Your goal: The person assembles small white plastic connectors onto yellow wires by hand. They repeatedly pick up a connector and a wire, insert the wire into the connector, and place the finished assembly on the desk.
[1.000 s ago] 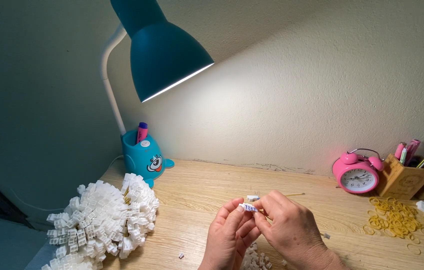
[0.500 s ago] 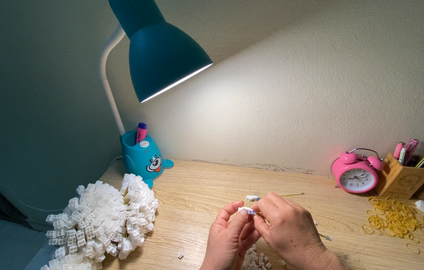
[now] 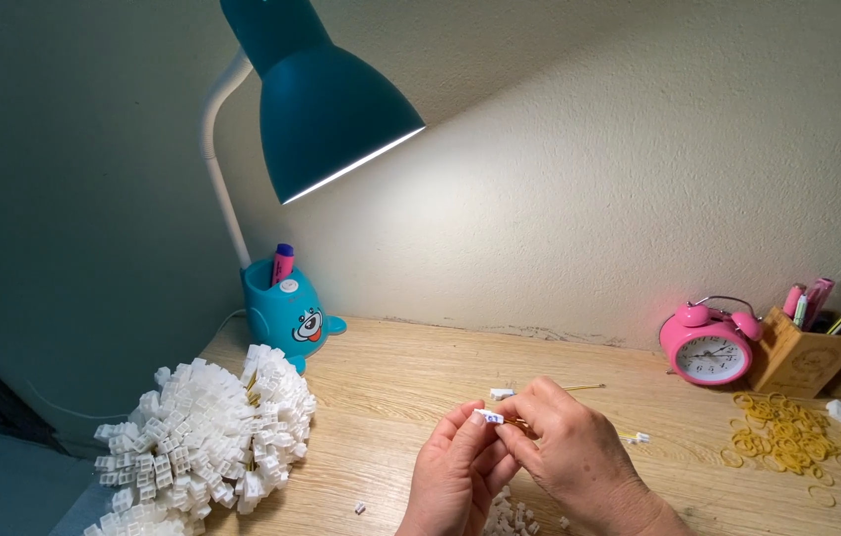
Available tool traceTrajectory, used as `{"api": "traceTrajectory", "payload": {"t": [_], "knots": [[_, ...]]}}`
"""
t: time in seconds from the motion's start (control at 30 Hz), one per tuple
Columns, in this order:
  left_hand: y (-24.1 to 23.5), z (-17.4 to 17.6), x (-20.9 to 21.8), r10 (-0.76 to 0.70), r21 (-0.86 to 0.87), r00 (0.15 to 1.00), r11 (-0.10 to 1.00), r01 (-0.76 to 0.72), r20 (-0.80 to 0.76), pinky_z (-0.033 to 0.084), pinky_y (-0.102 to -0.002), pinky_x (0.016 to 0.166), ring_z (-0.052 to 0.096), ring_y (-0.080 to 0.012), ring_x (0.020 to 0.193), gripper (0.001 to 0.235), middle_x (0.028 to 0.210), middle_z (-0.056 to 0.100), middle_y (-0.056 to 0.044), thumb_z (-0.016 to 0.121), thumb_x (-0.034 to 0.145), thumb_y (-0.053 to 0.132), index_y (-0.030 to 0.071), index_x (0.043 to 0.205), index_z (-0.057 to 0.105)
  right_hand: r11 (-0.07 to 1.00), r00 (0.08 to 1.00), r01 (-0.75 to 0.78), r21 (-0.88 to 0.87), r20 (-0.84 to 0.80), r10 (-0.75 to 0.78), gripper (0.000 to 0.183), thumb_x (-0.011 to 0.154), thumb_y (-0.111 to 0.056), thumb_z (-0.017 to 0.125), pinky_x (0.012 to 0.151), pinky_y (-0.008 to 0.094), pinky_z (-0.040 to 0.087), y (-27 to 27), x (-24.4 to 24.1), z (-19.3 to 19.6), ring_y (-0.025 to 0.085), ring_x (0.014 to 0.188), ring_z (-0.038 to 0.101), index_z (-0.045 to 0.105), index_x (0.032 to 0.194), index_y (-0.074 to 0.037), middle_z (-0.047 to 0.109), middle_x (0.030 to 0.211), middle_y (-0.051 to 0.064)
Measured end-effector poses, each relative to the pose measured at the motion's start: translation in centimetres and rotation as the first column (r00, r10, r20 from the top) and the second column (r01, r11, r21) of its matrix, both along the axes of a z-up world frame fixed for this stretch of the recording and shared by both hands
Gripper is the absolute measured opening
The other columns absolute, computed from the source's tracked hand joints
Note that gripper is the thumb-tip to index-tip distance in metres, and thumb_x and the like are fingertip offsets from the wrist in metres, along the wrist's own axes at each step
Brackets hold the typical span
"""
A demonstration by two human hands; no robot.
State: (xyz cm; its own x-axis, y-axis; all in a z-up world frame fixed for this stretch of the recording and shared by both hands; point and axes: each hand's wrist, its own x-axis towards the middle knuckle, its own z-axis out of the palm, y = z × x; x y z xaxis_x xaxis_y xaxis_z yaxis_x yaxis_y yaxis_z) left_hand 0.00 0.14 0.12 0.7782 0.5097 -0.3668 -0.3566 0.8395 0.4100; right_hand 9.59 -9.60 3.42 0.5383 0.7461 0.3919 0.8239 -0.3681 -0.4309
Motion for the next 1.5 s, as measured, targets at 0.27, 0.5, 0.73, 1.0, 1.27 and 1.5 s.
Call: {"api": "traceTrajectory", "payload": {"t": [0.27,0.5,0.73,1.0,1.27,1.5], "knots": [[-0.2,1.7,-0.7,0.006,-0.039,1.000,0.999,-0.006,-0.019,0.056,-0.048,0.079,0.067,-0.0397,0.088,0.018,0.100,0.067,-0.031,0.058,0.091,0.012,0.002,0.106,0.057,0.999,1.000,-0.025,0.034,-0.018,0.025,0.011,0.081,-0.032,0.064,0.061,0.031,0.049,0.2,0.4,-0.4,0.012,0.067,0.066,0.074,0.085,-0.029,0.068,0.080,-0.011],[0.1,0.4,-0.2,0.002,-0.025,1.000,1.000,-0.003,-0.008,0.057,-0.047,0.077,0.067,-0.0365,0.083,0.020,0.095,0.067,-0.026,0.057,0.092,0.008,0.003,0.111,0.055,0.999,0.999,-0.034,0.015,-0.020,0.034,0.010,0.081,-0.030,0.065,0.061,0.031,0.050,0.0,0.5,-0.4,0.012,0.068,0.066,0.073,0.086,-0.028,0.068,0.081,-0.011],[0.0,0.6,-0.2,-0.011,-0.033,1.000,0.999,0.011,-0.002,0.056,-0.046,0.075,0.067,-0.0366,0.084,0.025,0.097,0.066,-0.026,0.059,0.089,0.009,0.004,0.113,0.055,0.999,1.000,-0.024,0.032,0.018,0.023,0.009,0.082,-0.031,0.063,0.058,0.033,0.049,0.0,0.3,-0.3,0.014,0.066,0.065,0.072,0.083,-0.028,0.066,0.079,-0.010],[-0.1,0.1,0.0,0.001,0.013,1.000,1.000,-0.001,-0.021,0.057,-0.041,0.071,0.065,-0.0278,0.074,0.034,0.089,0.066,-0.020,0.068,0.083,-0.002,0.006,0.114,0.057,0.996,0.995,-0.061,0.067,0.077,0.056,0.008,0.082,-0.029,0.065,0.058,0.032,0.050,0.0,0.4,-0.5,0.014,0.067,0.066,0.071,0.083,-0.025,0.066,0.080,-0.009],[-0.3,0.4,-0.1,-0.008,0.044,0.999,0.999,0.010,-0.042,0.056,-0.038,0.072,0.063,-0.0263,0.073,0.041,0.090,0.065,-0.020,0.067,0.081,-0.004,0.007,0.119,0.056,0.994,0.993,-0.072,0.081,0.100,0.064,0.006,0.081,-0.027,0.064,0.057,0.033,0.048,0.1,0.5,-0.7,0.014,0.065,0.065,0.070,0.081,-0.025,0.065,0.079,-0.008],[-0.3,0.6,-0.2,0.000,0.058,0.999,0.998,0.003,-0.050,0.056,-0.036,0.071,0.063,-0.0256,0.074,0.044,0.089,0.064,-0.021,0.069,0.079,-0.006,0.006,0.119,0.055,0.994,0.991,-0.081,0.069,0.116,0.073,0.006,0.080,-0.026,0.063,0.057,0.033,0.048,0.0,0.6,-0.8,0.015,0.066,0.065,0.069,0.082,-0.025,0.065,0.080,-0.008]]}}
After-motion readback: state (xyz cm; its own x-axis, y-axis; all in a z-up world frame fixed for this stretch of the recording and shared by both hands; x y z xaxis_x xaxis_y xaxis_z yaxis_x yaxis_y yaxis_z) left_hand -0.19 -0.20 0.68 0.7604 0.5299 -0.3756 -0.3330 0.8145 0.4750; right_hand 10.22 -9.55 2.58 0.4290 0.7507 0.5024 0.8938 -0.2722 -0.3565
